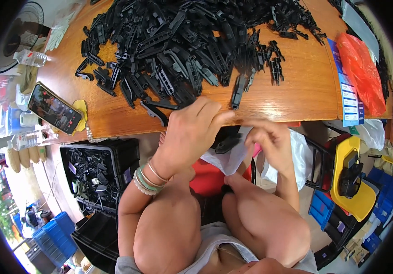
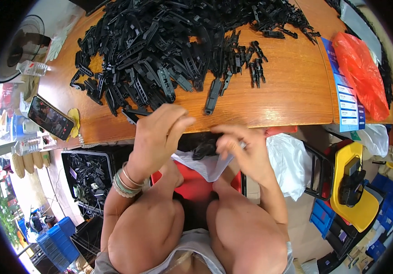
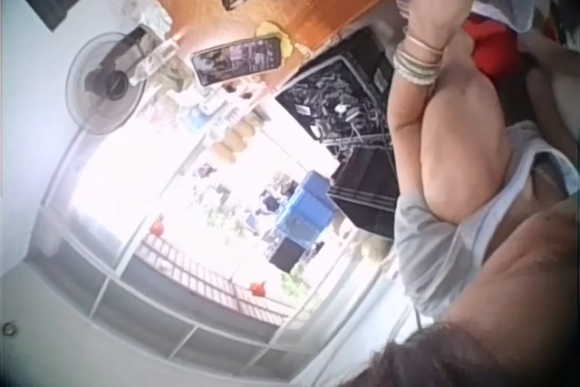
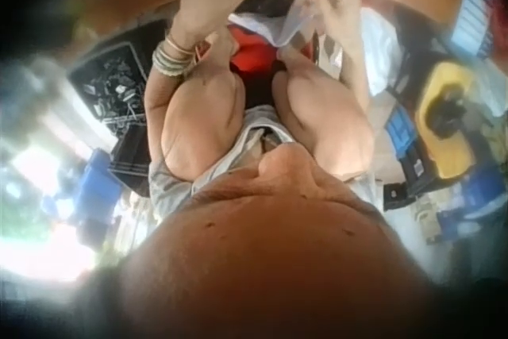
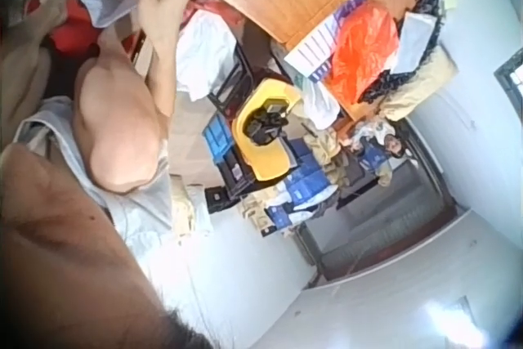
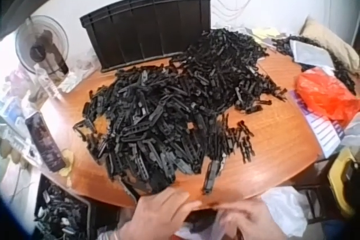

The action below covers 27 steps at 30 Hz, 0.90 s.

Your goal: The person assembles small black plastic components by joining pieces together by hand, then gathers and rearranges piles of plastic parts on the table.

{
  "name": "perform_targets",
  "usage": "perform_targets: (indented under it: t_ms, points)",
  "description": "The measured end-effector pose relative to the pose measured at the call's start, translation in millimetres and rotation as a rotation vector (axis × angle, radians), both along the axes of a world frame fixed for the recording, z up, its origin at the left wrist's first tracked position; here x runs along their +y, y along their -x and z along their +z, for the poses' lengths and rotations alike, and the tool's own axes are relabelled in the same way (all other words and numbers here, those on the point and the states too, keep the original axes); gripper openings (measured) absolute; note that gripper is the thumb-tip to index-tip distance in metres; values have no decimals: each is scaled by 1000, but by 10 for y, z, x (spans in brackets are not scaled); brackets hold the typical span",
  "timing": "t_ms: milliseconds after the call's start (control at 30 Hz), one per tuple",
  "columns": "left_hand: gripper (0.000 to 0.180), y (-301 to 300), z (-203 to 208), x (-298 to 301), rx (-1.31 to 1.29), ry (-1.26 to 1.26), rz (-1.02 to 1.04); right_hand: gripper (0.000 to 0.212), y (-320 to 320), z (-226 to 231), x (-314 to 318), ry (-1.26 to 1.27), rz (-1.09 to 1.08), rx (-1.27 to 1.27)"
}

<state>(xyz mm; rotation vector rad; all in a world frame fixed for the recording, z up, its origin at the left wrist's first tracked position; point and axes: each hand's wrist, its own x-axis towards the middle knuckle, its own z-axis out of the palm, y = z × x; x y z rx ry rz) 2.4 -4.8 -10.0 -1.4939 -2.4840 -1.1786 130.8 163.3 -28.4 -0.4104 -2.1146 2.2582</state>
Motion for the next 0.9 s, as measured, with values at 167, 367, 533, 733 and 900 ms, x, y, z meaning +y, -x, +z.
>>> perform_targets:
  t_ms: [167, 367, 533, 733, 900]
  points:
    - [20, 166, -138, 461, 184, 98, -1, 11, 472, -27, 511, -974, -486, 219]
    - [24, 142, -271, 594, 230, 299, 26, 10, 592, -95, 618, -1255, -502, -23]
    - [16, 33, -165, 326, 115, 119, 98, 18, 430, -184, 509, -1409, -497, 19]
    - [12, -50, -80, 86, -1290, -343, 3, 13, 204, -63, 297, -393, -463, 173]
    - [17, -42, -5, 33, -1617, -389, 16, 10, 91, 247, -46, -276, -82, 351]
